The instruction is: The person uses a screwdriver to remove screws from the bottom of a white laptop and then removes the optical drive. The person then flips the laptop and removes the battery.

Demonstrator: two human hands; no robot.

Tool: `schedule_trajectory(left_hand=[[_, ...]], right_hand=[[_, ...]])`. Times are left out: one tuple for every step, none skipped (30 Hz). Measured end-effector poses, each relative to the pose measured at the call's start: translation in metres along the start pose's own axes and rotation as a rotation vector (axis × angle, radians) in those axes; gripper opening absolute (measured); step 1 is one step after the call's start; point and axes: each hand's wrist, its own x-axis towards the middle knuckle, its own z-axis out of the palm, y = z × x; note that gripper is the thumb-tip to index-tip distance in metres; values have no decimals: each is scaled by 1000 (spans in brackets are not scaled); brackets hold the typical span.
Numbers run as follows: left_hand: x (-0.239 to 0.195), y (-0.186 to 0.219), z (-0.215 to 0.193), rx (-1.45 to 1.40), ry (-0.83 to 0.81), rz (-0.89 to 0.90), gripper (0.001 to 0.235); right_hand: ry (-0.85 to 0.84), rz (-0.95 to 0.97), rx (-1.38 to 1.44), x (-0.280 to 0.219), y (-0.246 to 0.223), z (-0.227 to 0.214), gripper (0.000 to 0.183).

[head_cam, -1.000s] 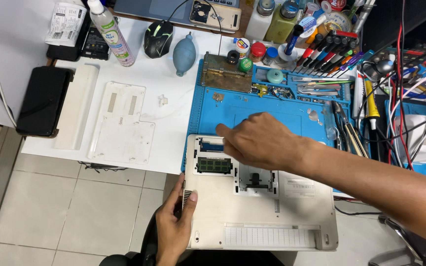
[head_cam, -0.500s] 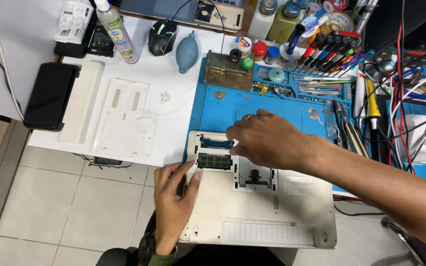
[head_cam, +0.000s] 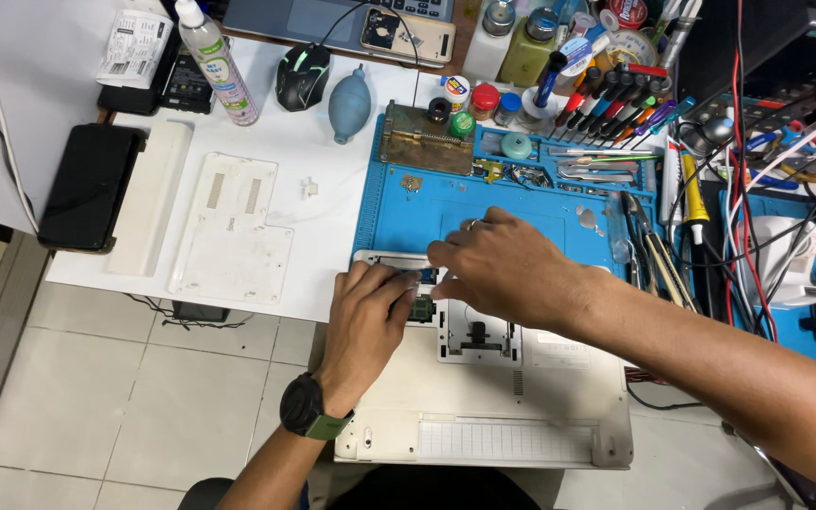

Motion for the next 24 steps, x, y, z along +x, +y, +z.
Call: schedule_trajectory(left_hand=[[1, 1, -1, 1, 0, 1, 16], [1, 1, -2, 0, -14, -4, 15], [2, 3, -3, -4, -28, -8, 14], [3, 2, -1, -4, -28, -7, 14], [3, 1, 0, -5, -34, -11, 14], [2, 0, 1, -6, -39, -15, 14], [2, 1, 0, -6, -40, -15, 14], [3, 2, -1, -4, -45, -20, 14], [4, 3, -1, -2, -50, -23, 14], [5, 2, 0, -2, -49, -21, 14], [4, 1, 0, 5, -53, -22, 14], [4, -1, 0, 12, -58, -23, 15], [4, -1, 0, 12, -58, -25, 15], [5, -2, 0, 17, -61, -19, 15], [7, -3, -1, 22, -63, -11, 16], [8, -3, 1, 22, -63, -9, 16], [9, -4, 2, 18, -69, -8, 16], [10, -5, 4, 14, -74, -6, 17], [13, -4, 4, 14, -74, -6, 17], [16, -3, 4, 6, -78, 14, 19], [19, -2, 4, -2, -82, 33, 20], [22, -1, 6, -2, -82, 33, 20], [25, 0, 7, -1, -88, 40, 19], [28, 1, 9, 0, -93, 46, 18]], right_hand=[[1, 0, 0, -1, -2, -4, 33], [-38, 33, 39, -3, -4, -8, 26], [-78, 67, 78, -4, -5, -12, 24], [-77, 67, 77, -4, -5, -14, 24], [-47, 30, 33, -4, -6, -15, 20], [-17, -7, -10, -4, -8, -17, 19], [-17, -7, -10, -4, -9, -16, 19], [-44, 32, 35, -4, -10, -15, 24], [-69, 72, 78, -4, -11, -14, 32], [-68, 73, 77, -6, -8, -13, 32], [-60, 42, 65, -7, -6, -12, 24], [-53, 10, 53, -7, -5, -11, 17], [-54, 9, 54, -8, -3, -10, 17], [-37, -1, 48, -9, -1, -9, 15], [-19, -9, 42, -10, 2, -8, 14], [-19, -8, 41, -12, 1, -14, 14], [-14, 18, 53, -14, -1, -20, 14], [-9, 45, 64, -16, -2, -25, 14], [-9, 45, 64, -17, -1, -28, 14], [7, 54, 73, -17, -1, -32, 14], [22, 62, 82, -17, 0, -35, 15], [22, 62, 82, -18, 1, -36, 15], [39, 67, 80, -18, 2, -38, 14], [56, 72, 77, -18, 4, -39, 14]])
